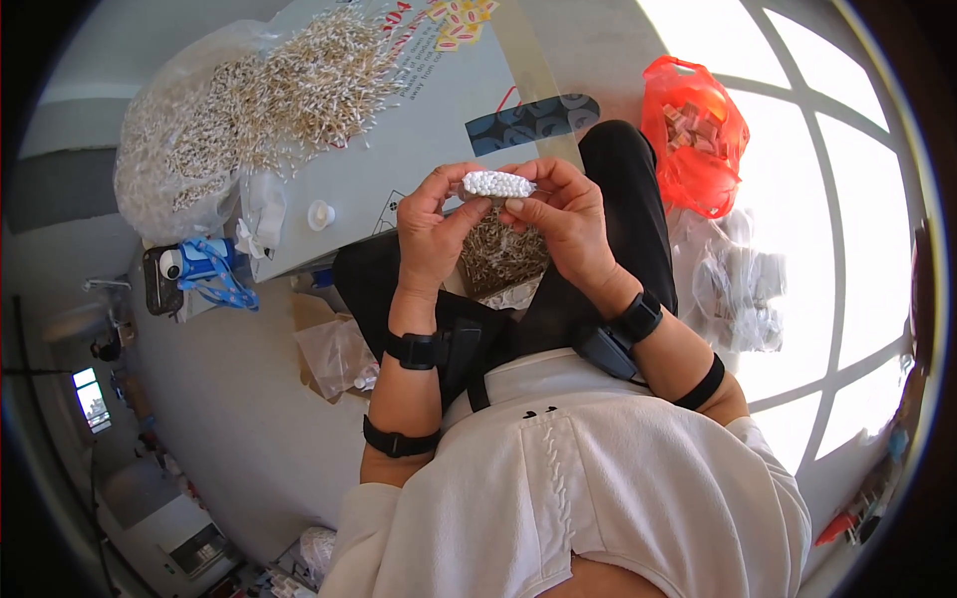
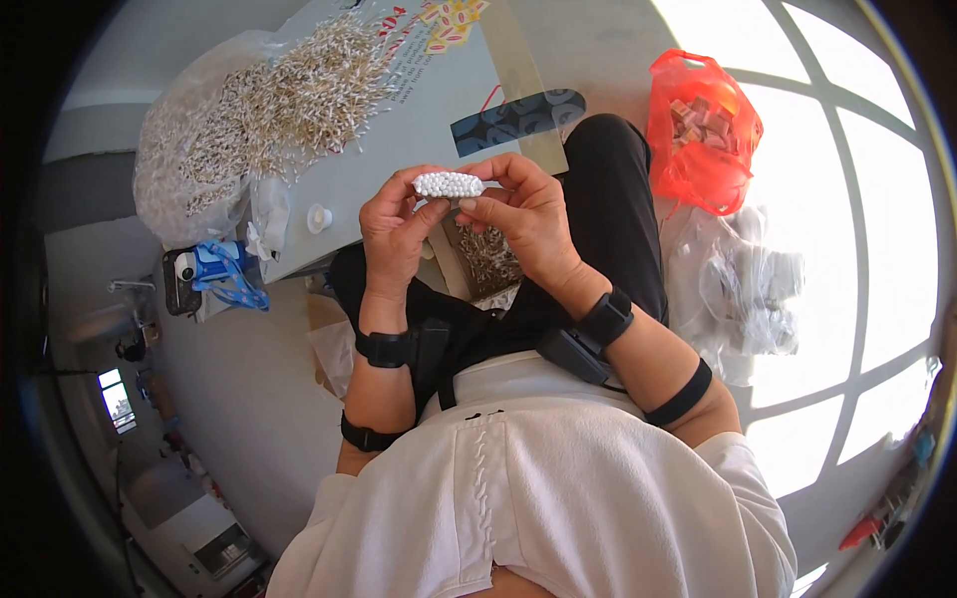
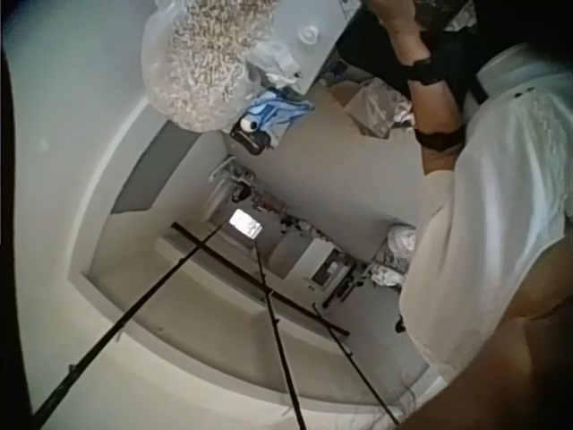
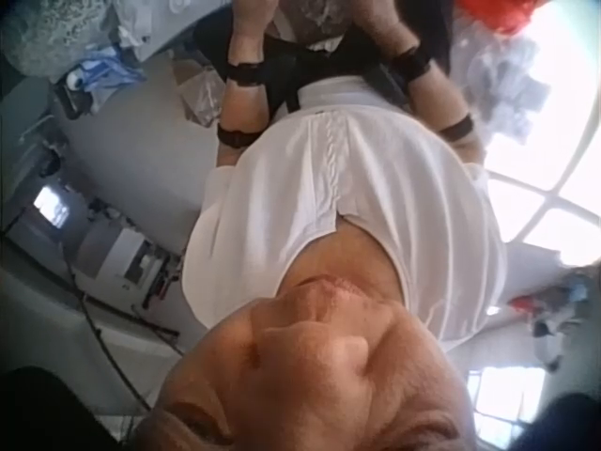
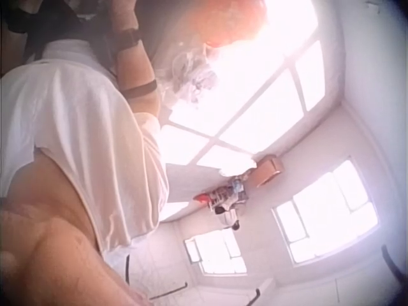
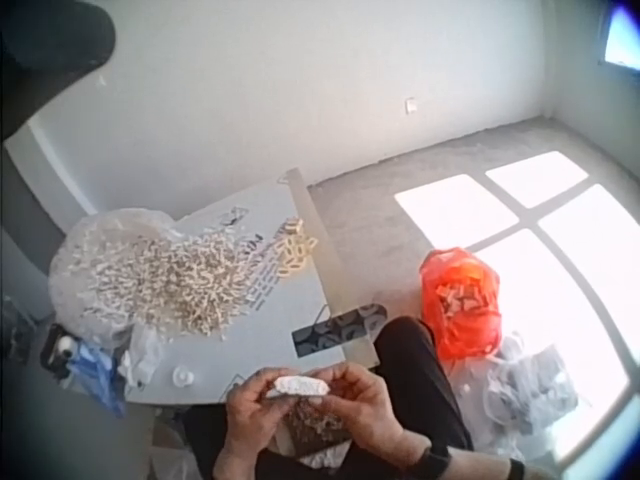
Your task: The recorder is manually packaging small bundles of cotton swabs into plastic bags.
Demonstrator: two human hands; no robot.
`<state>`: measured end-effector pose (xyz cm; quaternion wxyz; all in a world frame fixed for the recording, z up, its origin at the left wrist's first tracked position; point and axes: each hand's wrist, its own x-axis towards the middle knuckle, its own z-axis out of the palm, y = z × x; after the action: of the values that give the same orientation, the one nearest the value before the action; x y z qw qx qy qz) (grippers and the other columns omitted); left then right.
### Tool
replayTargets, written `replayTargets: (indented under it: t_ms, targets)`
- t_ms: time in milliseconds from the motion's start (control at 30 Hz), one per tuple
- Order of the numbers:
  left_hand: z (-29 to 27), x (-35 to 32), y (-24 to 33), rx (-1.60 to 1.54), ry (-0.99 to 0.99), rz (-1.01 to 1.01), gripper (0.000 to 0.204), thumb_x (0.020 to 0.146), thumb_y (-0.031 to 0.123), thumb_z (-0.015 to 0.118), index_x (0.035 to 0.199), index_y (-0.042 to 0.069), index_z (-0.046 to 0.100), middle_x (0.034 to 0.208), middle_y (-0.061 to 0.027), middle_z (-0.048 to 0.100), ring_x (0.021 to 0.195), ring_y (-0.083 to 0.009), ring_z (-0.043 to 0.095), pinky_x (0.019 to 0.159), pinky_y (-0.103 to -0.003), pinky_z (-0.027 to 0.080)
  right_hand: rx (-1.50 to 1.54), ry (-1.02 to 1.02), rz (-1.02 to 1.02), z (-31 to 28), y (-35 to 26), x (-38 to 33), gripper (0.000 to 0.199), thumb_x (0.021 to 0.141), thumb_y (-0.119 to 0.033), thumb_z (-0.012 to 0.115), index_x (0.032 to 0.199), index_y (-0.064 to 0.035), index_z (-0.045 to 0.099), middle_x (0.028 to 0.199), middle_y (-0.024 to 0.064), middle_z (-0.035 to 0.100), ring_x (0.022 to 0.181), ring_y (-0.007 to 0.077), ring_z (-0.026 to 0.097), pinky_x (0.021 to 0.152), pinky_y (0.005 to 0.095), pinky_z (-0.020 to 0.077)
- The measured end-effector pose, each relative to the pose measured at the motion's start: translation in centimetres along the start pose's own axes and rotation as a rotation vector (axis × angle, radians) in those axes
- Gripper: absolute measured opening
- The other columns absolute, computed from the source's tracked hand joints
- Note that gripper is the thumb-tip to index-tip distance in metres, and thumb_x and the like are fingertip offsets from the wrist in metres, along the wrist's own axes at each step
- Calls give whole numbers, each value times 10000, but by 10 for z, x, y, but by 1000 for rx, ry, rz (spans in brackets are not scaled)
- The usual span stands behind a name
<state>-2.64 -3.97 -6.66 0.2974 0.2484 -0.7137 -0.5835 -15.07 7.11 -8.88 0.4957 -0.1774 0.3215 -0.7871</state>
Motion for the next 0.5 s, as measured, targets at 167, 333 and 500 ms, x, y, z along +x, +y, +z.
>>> replayTargets:
  t_ms: [167,333,500]
  targets:
    - [-1,2,9,-104,-26,-10,266,774,-87,667,1020,11,638,968,-27,650,900,-101,599,841,-249,476,-904,43,-423,12,-28,-4,267,732,-13,722,973,-47,612,1002,51,640,813,160,586,702,283,497]
    - [2,4,21,-127,-28,-8,251,780,-84,668,1013,6,638,959,-36,648,903,-107,601,837,-247,483,-1065,-68,-852,15,-38,10,289,655,-49,741,925,-92,647,1022,49,618,819,230,573,710,332,473]
    - [2,4,28,-99,-38,8,226,773,-60,688,982,16,649,943,-27,648,881,-100,596,815,-241,489,-1135,-141,-935,16,-32,12,308,638,-47,726,932,-100,651,972,50,608,800,237,573,686,335,468]
